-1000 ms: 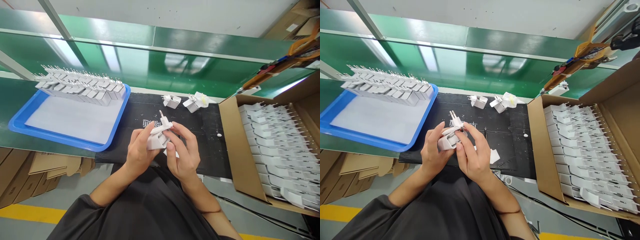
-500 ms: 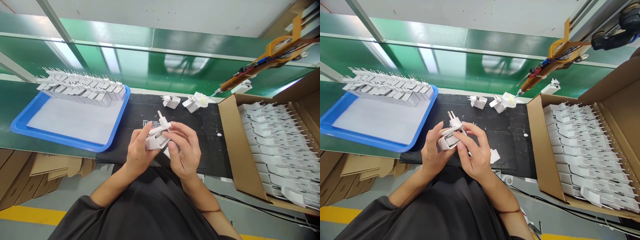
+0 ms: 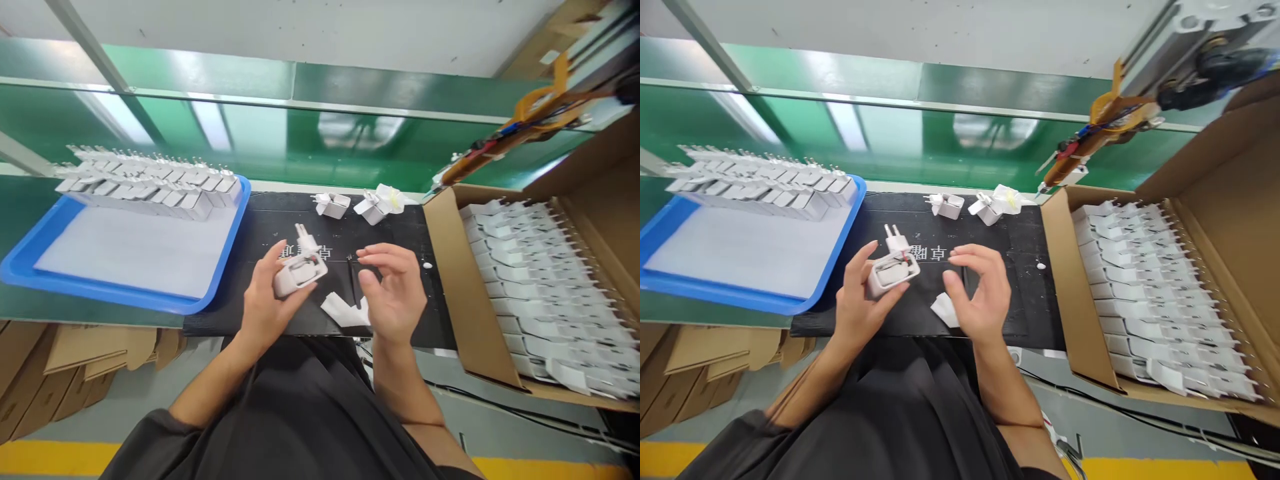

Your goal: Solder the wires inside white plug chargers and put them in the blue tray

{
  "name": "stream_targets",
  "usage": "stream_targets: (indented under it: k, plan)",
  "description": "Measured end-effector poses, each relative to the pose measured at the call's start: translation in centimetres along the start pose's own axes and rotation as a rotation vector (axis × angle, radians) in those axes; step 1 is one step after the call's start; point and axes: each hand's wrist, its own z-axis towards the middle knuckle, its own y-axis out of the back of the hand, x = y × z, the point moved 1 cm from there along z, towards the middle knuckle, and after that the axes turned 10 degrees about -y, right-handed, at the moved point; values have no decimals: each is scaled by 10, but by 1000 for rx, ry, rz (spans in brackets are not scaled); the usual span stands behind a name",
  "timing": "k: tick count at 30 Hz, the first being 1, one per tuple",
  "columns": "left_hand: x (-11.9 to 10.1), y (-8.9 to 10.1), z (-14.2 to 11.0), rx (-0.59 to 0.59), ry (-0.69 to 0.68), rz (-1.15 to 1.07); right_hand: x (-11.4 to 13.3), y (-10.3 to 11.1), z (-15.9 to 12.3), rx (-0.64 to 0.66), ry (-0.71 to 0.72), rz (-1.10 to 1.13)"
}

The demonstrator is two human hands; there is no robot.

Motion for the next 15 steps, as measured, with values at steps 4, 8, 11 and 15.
stream_targets:
  k: [4,8,11,15]
  plan:
    - [26,6,-6,57,258,-13,-53,59,14,-305,-264,-340]
    - [47,3,-8,90,345,41,-92,111,13,-374,-415,-665]
    - [53,-2,-9,121,359,24,-107,126,7,-342,-440,-772]
    - [56,-8,-12,145,383,-76,-121,129,3,-305,-461,-900]
